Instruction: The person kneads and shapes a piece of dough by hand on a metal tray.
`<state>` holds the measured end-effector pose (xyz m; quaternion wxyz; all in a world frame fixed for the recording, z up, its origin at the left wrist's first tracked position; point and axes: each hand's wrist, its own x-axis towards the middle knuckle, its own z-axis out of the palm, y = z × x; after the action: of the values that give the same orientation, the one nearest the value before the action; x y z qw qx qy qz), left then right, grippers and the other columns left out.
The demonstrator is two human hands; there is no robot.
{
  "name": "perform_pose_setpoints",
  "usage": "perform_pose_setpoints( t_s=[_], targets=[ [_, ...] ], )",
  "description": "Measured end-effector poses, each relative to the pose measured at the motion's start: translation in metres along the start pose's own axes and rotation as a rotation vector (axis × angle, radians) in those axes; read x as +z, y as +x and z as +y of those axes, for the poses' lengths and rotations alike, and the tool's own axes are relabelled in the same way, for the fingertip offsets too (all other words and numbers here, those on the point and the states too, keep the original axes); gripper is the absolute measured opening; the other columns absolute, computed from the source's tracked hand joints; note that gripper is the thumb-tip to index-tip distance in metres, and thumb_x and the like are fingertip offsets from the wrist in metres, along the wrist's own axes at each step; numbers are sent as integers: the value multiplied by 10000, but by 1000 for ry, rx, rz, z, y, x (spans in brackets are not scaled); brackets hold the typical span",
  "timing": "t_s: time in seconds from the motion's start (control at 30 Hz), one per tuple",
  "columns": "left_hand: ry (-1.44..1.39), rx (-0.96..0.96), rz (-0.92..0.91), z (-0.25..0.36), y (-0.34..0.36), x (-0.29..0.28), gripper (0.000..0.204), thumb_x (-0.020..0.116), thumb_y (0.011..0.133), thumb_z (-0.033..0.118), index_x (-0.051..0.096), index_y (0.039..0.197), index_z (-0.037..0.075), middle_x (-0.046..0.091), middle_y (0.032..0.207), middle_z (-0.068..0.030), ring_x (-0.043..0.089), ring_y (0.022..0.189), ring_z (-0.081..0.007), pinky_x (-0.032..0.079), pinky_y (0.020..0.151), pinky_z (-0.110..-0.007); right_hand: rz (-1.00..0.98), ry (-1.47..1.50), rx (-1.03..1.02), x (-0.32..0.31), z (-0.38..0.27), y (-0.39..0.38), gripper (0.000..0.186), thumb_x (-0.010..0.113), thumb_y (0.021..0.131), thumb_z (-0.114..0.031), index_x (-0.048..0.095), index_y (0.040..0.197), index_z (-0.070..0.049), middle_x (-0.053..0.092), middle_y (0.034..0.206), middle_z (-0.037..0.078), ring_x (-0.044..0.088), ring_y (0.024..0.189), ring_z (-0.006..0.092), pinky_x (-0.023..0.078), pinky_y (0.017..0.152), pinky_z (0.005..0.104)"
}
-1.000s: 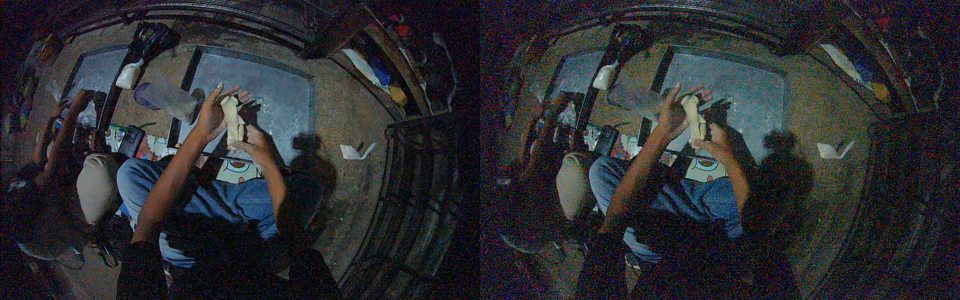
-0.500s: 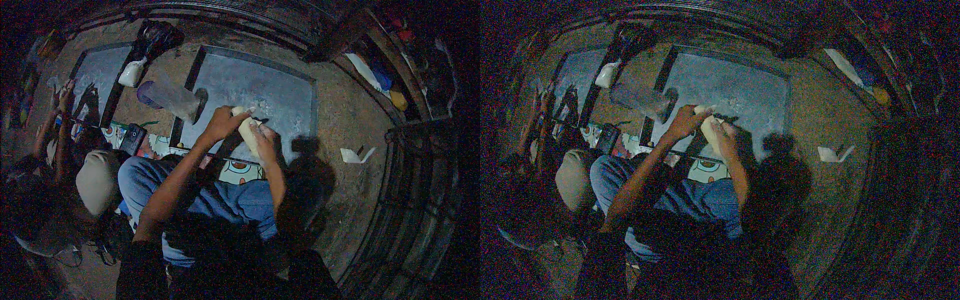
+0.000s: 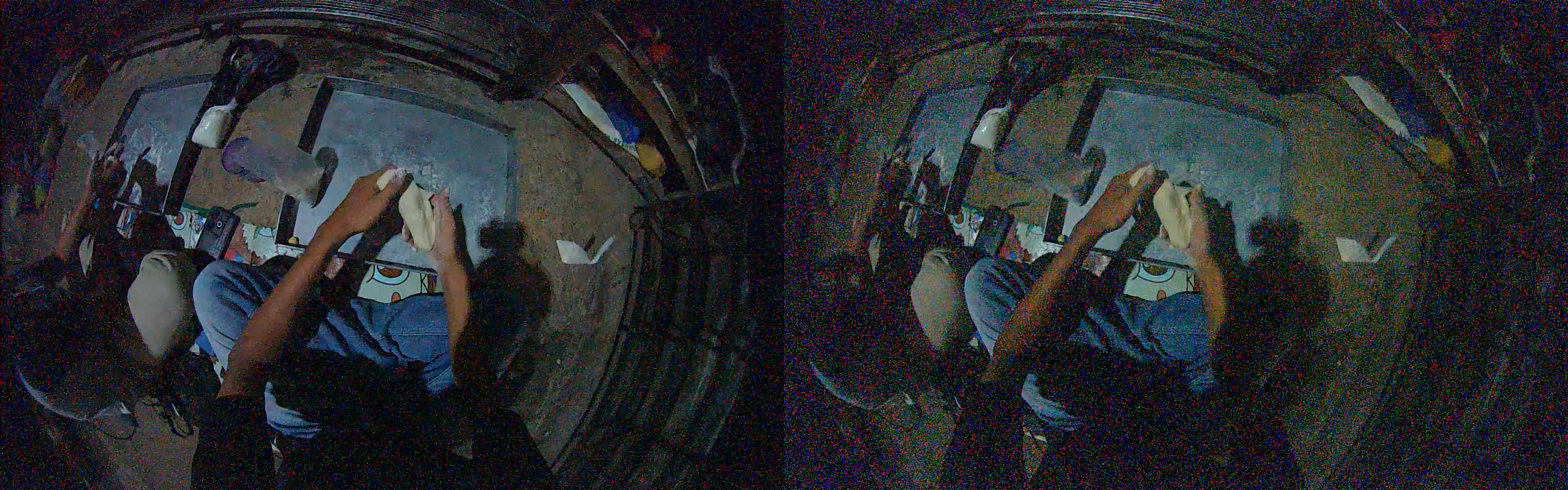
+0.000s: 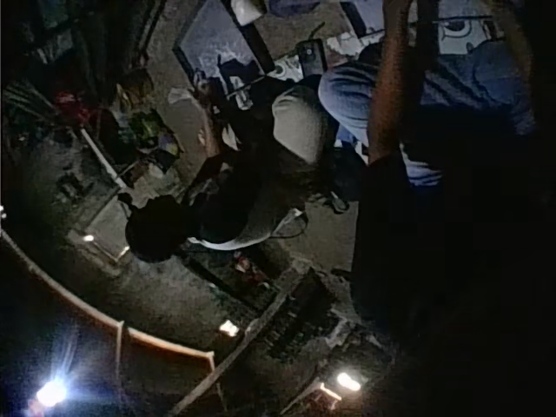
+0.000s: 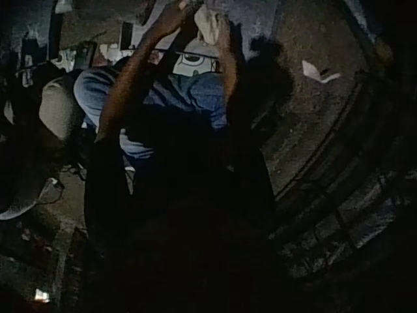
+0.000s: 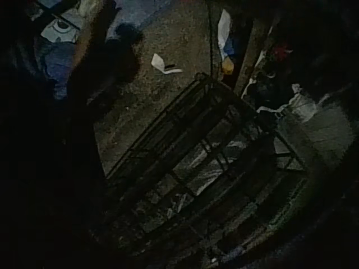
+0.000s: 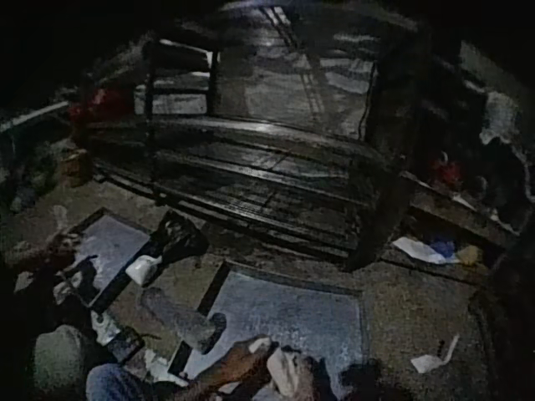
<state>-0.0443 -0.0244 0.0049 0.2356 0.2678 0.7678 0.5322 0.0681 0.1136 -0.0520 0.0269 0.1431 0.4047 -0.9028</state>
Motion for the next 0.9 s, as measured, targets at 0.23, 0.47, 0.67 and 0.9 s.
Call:
perform_pose_setpoints(
  t_s=[0.23, 0.47, 0.67, 0.9],
  targets=[
    [-129, -36, -21, -28, 9, -2, 290, 566, 902, 309, 619, 892, 25, 611, 721, -37, 533, 652, -107, 434, 591, -280, 78, -576, -118, 13, 1, 4, 403, 691, 776, -120, 509, 1113, 4, 614, 878, 88, 626, 654, 176, 507, 523, 290],
    [-376, -99, -113, -6, 4, 4, 348, 471, 944, 331, 605, 988, 12, 630, 879, -50, 553, 798, -109, 434, 713, -263, 262, -991, -128, 8, 10, 6, 552, 604, 835, -456, 568, 1144, 0, 647, 917, 70, 601, 810, 174, 462, 736, 327],
    [-626, -227, -172, -6, 5, 3, 448, 438, 940, 412, 592, 1074, 14, 626, 1031, -81, 590, 932, -170, 447, 841, -307, 441, -777, -217, 26, 16, 6, 442, 608, 842, -416, 655, 956, 8, 640, 765, 79, 586, 686, 147, 452, 635, 284],
    [36, -409, -281, -24, 7, 3, 490, 476, 897, 519, 611, 1020, 64, 639, 830, -65, 601, 720, -154, 483, 596, -283, 455, -1137, -330, 8, 0, -2, 360, 593, 853, -361, 657, 871, -7, 651, 763, 96, 605, 655, 180, 462, 606, 306]
  ],
)
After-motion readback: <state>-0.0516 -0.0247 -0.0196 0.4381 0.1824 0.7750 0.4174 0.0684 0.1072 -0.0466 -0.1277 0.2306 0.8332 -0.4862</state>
